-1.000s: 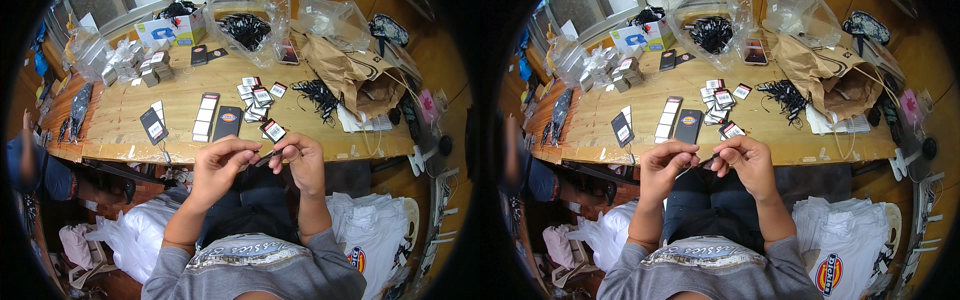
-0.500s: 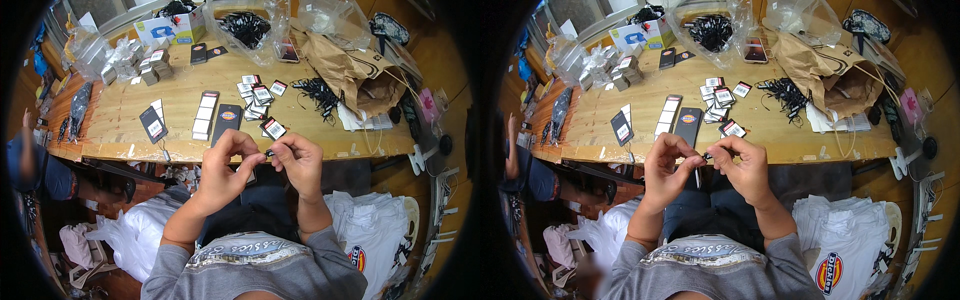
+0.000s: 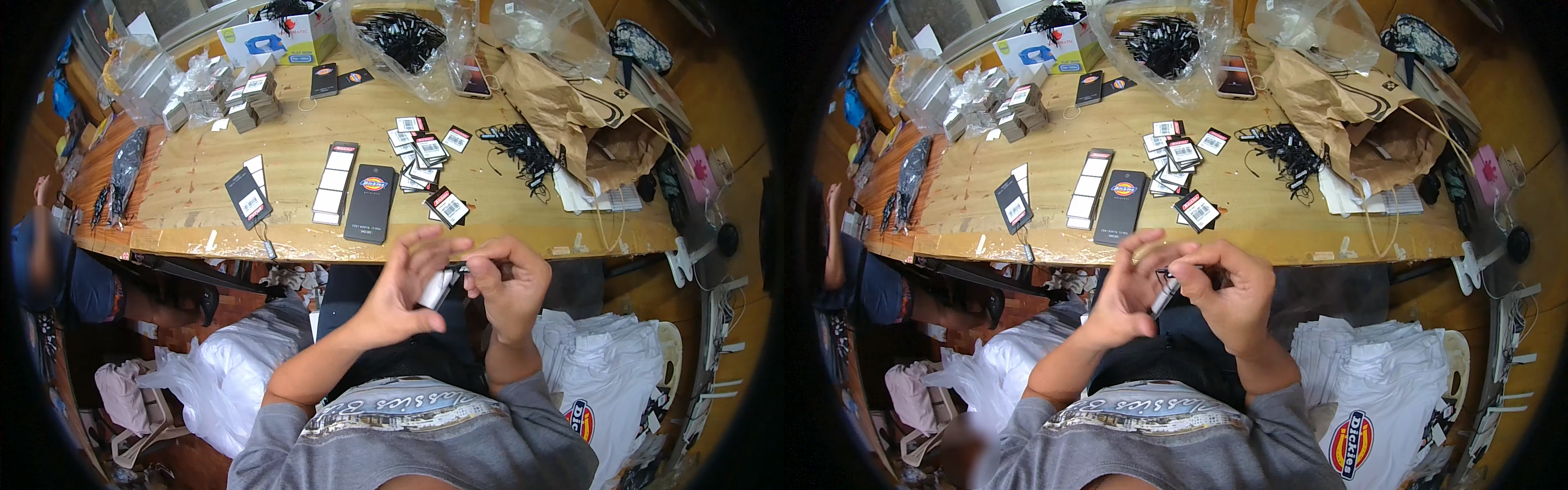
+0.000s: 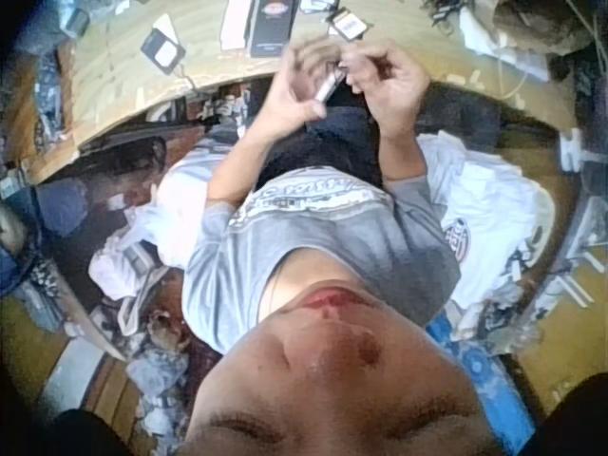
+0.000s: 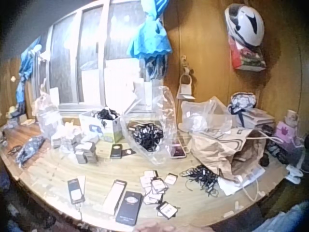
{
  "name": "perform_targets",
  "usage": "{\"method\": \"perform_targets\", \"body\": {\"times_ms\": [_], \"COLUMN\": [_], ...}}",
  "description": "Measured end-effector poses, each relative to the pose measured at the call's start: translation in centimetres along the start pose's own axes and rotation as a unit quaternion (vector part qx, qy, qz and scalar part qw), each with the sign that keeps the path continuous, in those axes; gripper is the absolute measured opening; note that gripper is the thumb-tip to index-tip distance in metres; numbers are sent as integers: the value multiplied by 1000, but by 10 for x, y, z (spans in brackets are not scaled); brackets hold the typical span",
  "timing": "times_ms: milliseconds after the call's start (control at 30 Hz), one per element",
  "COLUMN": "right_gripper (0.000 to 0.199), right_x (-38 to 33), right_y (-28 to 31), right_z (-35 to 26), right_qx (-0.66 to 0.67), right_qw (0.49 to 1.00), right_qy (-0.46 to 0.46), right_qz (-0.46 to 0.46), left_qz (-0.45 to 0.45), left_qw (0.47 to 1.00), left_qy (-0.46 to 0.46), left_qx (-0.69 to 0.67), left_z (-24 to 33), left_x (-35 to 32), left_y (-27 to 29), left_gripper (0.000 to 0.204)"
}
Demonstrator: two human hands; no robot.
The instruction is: The person sits at a wooden table and repeatedly picks up small black tags and black plastic fasteners. They thread the fasteners through the holes in the tags and place the assembled items into a neat stack on the table.
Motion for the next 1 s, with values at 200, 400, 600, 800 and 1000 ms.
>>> {"method": "perform_targets", "body": {"times_ms": [200, 400, 600, 800, 1000], "right_gripper": [16, 18, 18, 6, 17], "right_x": [16, 13, 6, 5, -24], "right_y": [-23, -42, -51, -38, -96], "right_z": [25, 58, 55, 52, 63], "right_qx": [-368, -482, -490, -266, 136], "right_qw": [917, 845, 832, 936, 924], "right_qy": [81, 127, 177, 96, -223], "right_qz": [-128, -193, -190, -211, -280], "left_qz": [149, 186, 210, 178, 26], "left_qw": [933, 900, 899, 933, 650], "left_qy": [257, 277, 283, 192, 128], "left_qx": [-203, -280, -259, 246, 749], "left_z": [-72, -95, -87, -6, 137], "left_x": [-37, -49, -53, -68, -59], "left_y": [29, 56, 60, 81, 63], "left_gripper": [35, 21, 21, 21, 27]}}
Point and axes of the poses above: each hand's wrist, its own x-axis towards the middle knuckle, its own y-axis out of the back of the hand, z = x × y, the point moved 7 cm from there along x, towards the middle knuckle, and after that the axes turned 5 degrees about y, right-handed, at the moved point
